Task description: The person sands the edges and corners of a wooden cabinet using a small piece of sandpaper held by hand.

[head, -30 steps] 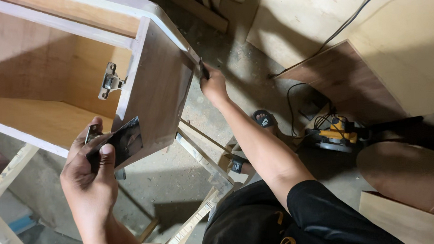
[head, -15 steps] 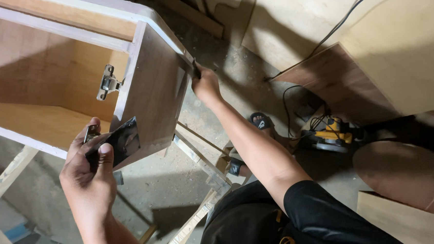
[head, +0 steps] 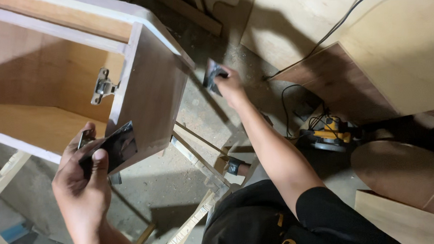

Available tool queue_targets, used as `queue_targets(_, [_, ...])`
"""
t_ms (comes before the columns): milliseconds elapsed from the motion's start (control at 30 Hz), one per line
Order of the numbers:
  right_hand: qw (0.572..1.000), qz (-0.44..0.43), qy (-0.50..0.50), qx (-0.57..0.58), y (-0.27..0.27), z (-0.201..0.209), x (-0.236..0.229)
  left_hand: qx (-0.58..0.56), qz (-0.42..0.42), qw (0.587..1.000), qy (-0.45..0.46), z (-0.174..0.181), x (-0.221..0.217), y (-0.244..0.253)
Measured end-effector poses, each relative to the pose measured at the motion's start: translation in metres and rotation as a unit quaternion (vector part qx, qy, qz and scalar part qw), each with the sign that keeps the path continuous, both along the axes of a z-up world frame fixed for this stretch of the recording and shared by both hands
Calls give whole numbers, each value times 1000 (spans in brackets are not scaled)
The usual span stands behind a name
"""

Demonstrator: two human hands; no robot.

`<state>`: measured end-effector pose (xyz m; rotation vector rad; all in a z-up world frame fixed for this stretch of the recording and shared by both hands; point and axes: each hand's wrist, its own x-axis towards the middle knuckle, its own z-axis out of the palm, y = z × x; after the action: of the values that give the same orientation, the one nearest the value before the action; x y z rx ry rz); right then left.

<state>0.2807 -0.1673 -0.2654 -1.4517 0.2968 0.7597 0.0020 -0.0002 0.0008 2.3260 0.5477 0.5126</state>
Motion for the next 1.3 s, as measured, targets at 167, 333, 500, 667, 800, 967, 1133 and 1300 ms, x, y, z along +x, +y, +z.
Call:
queue_targets(167, [1000,-2,14,2,23,-34,-1,-6,-8,1000,-3,-3,-2,2])
queue_targets(333, [994,-43,-49,92,42,-64,2,-3,5,1000,5,-1,-1,0])
queue_targets(500, [984,23,-169,-61,58,-53,-21,-3,5,1000,2,-3,-2,-1])
queue_targets(667, [971,8,-235,-44,98,-72,-34,-1,9,1000,3,-1,-1,-2])
queue_targets(800, [973,77,-202,-78,101,-57,-55,19,1,1000,-1,-2,-2,-3])
queue_targets(967, [973,157,-96,-137,67,-62,-55,13,-6,1000,-2,-1,-3,-1])
queue_targets(1133, [998,-12,47,-52,38,-37,-17,11,-3,1000,3,0,-1,-1])
queue_targets(1300, [997,10,-29,-65,32,-11,-1,15,-3,1000,6,-1,-2,-2])
